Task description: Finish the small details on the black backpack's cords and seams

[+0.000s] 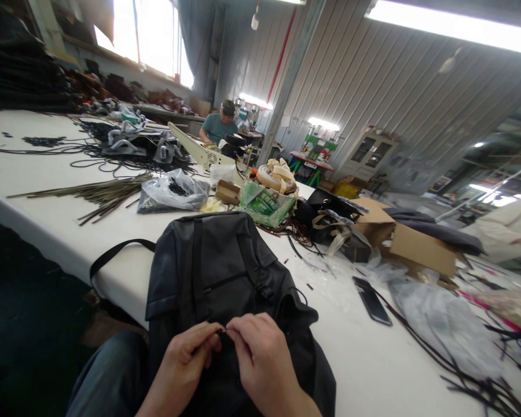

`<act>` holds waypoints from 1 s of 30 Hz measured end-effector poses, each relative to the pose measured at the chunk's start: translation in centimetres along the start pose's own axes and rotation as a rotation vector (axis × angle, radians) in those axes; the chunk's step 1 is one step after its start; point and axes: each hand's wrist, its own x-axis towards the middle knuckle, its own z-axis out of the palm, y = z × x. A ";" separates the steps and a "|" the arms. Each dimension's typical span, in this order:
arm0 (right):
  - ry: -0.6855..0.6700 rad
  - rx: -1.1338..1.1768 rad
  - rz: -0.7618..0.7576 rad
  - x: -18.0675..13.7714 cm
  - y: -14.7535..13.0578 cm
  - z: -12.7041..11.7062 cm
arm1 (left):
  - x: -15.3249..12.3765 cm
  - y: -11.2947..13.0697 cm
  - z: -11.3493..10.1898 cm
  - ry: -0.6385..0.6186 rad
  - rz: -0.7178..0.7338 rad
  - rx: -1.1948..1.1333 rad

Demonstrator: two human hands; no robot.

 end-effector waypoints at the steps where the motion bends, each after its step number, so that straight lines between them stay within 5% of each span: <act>1: -0.006 0.000 0.000 0.0 0.0 0.0 | 0.0 0.0 0.0 -0.001 0.001 -0.002; 30: -0.138 -0.059 -0.035 0.6 -0.3 0.1 | 0.0 -0.1 0.0 0.040 0.012 -0.058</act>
